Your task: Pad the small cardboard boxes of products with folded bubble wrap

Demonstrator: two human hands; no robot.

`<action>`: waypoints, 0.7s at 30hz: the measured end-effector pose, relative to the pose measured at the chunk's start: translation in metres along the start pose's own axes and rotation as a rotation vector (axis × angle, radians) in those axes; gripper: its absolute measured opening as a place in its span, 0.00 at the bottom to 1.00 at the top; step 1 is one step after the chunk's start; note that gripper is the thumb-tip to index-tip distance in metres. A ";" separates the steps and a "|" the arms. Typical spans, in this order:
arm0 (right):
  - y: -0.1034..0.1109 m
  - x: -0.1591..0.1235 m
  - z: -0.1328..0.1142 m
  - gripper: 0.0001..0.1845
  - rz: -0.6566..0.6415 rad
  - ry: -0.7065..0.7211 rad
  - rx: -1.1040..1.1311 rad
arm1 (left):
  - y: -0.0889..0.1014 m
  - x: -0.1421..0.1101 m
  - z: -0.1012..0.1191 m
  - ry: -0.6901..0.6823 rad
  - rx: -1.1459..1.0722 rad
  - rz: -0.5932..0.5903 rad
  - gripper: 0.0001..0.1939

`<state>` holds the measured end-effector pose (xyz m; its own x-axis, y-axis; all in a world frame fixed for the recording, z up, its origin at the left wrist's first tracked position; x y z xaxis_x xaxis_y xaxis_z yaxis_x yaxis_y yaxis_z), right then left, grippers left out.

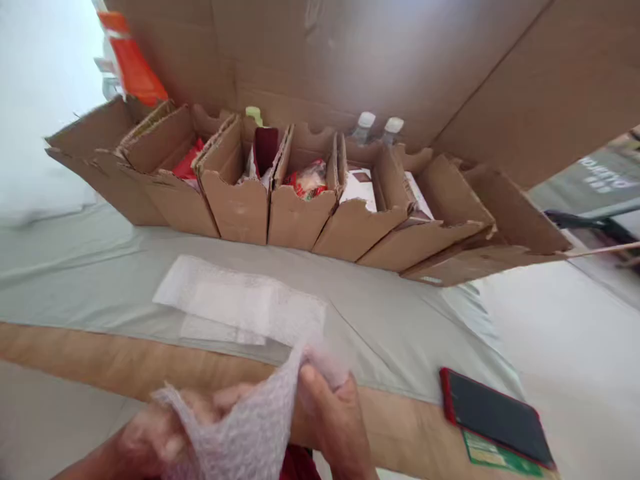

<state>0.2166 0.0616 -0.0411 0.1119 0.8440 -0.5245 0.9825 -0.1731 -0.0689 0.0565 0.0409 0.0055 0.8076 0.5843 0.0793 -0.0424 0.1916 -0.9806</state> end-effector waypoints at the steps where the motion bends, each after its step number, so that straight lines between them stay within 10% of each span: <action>1: 0.006 0.003 0.000 0.26 0.054 0.000 0.017 | 0.005 -0.010 0.006 0.002 0.052 0.076 0.17; 10: 0.029 0.014 -0.032 0.19 0.306 0.463 -0.752 | 0.044 -0.084 0.131 -0.357 1.197 1.059 0.18; 16: 0.020 0.028 -0.061 0.30 0.600 0.885 -1.249 | 0.020 -0.078 0.152 -0.723 2.126 1.134 0.30; 21: 0.021 0.008 -0.161 0.18 0.644 1.204 -1.328 | 0.000 -0.049 0.113 -0.816 2.391 0.793 0.25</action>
<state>0.2623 0.1469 0.0902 -0.0899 0.7761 0.6242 0.1538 -0.6084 0.7786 -0.0494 0.1016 0.0223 0.1583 0.8243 0.5435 -0.6569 -0.3231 0.6813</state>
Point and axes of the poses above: each hand's wrist, its own x-axis towards the middle knuckle, its own y-axis out of the back of the hand, z = x × y, the point moved 7 cm from there along x, towards the middle knuckle, and after that the axes turned 15 degrees about -x, right-handed, at the moved point
